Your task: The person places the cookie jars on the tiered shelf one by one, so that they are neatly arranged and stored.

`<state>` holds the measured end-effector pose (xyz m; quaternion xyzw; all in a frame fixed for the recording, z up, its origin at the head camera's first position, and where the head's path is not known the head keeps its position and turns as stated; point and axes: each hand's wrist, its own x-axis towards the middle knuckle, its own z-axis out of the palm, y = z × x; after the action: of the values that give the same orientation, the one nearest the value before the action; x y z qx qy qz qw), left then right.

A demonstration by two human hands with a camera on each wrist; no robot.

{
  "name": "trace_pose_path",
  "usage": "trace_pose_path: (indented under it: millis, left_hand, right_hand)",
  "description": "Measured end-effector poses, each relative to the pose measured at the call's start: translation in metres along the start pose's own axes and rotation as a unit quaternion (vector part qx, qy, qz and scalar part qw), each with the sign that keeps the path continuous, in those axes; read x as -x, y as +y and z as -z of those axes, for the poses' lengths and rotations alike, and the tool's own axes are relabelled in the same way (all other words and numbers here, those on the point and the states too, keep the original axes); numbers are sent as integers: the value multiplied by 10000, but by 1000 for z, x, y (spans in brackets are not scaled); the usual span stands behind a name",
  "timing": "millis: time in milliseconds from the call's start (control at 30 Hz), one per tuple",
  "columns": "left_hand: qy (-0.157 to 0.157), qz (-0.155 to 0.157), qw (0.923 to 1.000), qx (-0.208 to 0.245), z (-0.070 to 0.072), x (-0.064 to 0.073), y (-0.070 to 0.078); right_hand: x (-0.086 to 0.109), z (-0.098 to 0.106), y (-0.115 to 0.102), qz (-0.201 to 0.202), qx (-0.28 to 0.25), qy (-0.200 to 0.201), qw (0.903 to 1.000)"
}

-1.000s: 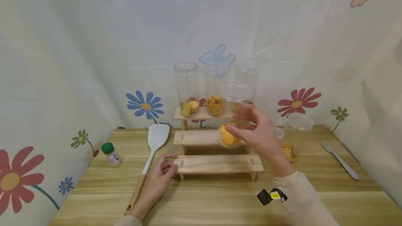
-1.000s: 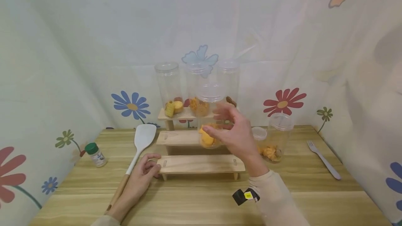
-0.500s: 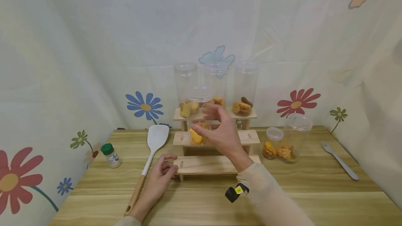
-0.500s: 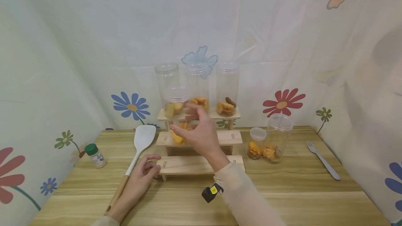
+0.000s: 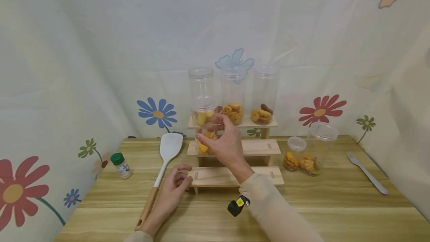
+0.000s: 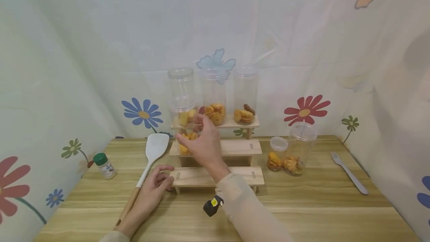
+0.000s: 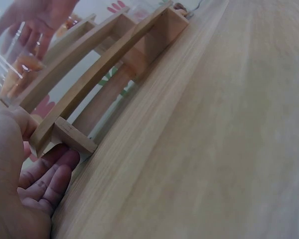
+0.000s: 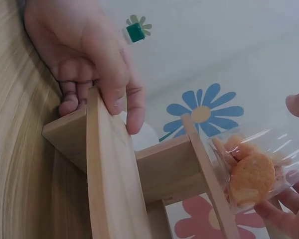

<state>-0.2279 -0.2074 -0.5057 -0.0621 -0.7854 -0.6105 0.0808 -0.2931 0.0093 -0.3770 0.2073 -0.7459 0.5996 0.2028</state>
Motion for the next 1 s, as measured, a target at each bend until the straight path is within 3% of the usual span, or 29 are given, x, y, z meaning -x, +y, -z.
trace_pose_path:
  millis: [333,1000]
  left_hand:
    - [18,24,10000,13,-1,0,3]
    - [29,44,10000,-22,0,0,2]
  right_hand:
    - [2,-9,2,-25,300,217,9993]
    - [6,-11,5,-39,563,71,9984]
